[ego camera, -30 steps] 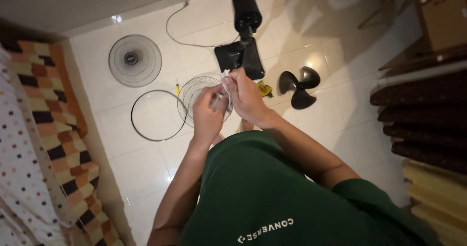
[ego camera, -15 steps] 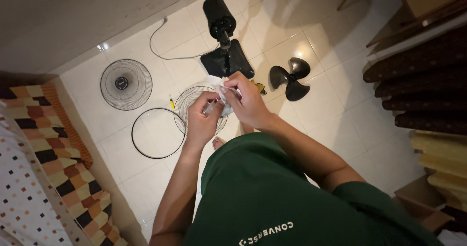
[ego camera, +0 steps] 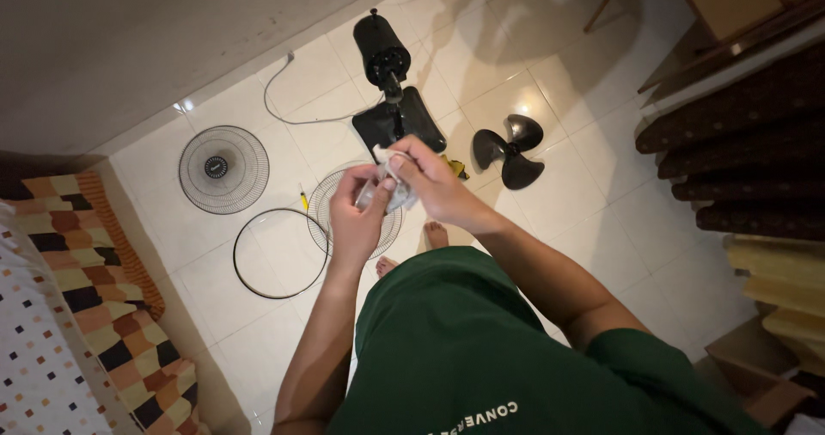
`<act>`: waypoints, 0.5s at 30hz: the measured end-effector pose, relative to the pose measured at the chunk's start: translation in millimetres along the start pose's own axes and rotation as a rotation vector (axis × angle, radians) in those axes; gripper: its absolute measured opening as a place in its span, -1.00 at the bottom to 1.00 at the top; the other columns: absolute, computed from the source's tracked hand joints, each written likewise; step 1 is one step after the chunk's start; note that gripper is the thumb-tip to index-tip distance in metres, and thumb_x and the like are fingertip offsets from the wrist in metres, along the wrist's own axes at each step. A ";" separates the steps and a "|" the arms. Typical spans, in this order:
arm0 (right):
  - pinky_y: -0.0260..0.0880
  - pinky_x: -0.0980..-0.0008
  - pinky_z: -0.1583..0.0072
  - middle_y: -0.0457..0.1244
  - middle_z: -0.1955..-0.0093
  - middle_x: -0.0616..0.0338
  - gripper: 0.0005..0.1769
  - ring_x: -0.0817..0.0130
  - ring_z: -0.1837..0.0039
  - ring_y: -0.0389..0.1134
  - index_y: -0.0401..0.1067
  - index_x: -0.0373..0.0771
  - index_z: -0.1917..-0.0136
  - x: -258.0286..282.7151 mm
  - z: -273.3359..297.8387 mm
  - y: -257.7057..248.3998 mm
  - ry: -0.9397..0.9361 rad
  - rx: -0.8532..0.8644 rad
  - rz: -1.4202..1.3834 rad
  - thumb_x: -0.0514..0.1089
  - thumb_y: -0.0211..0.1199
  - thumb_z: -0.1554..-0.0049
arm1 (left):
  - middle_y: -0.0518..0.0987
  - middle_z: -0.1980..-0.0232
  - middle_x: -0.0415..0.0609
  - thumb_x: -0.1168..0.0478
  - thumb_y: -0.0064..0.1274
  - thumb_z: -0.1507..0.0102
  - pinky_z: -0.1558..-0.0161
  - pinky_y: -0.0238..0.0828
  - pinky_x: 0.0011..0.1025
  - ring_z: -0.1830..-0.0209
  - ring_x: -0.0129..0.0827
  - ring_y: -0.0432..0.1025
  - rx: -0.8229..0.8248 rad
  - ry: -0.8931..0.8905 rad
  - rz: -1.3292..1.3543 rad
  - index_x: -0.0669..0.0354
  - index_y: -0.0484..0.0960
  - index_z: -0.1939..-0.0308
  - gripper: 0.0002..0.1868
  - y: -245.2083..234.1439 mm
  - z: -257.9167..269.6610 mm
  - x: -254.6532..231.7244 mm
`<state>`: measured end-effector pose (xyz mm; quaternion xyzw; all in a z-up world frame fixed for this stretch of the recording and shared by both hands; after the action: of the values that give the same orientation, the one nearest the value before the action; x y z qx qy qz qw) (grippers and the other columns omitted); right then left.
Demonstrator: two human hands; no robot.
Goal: The person wipes the base and motor housing of a disassembled standing fan using a white tissue and a yellow cloth. They then wipe the fan cage with the tissue. The fan blades and other parts remain on the floor.
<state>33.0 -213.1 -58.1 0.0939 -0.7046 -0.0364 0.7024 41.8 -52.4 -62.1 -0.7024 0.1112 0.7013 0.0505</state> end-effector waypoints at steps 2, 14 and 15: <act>0.33 0.59 -0.14 0.28 -0.01 0.31 -0.81 0.62 -0.08 0.27 0.33 -0.24 -0.16 -5.2 -3.1 -3.1 0.026 -0.013 -0.212 -0.12 0.00 -0.39 | 0.60 0.18 -0.09 0.24 0.19 -0.34 0.18 0.41 -0.58 0.20 -0.59 0.44 0.025 -0.008 -0.018 0.27 0.57 0.05 -0.80 2.7 0.0 -5.3; 0.13 0.56 0.18 0.13 0.24 0.39 -0.70 0.67 0.21 0.09 0.28 -0.19 0.10 -7.3 -14.2 -0.1 -0.035 -0.222 -0.059 -0.03 0.14 -0.45 | 0.64 0.20 -0.09 0.15 0.20 -0.31 0.27 0.41 -0.51 0.32 -0.51 0.49 0.072 0.174 -0.346 0.24 0.63 0.13 -0.79 10.5 -1.8 -44.2; 0.20 0.53 0.15 0.18 0.23 0.36 -0.74 0.62 0.20 0.17 0.31 -0.20 0.08 -5.6 -16.2 0.4 0.041 -0.229 -0.259 -0.04 0.13 -0.42 | 0.64 0.21 -0.11 0.13 0.19 -0.31 0.27 0.43 -0.52 0.33 -0.53 0.49 0.080 0.142 -0.289 0.24 0.62 0.13 -0.77 9.9 -2.0 -43.3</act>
<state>49.1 -210.4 -63.3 0.1039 -0.6633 -0.2045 0.7123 41.9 -58.7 -18.1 -0.7562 0.0401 0.6304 0.1706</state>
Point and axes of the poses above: each hand's wrist, its own z-axis away from the middle knuckle, its own y-axis out of the palm, x = y × z, the point moved 2 cm from there along -z, towards the middle knuckle
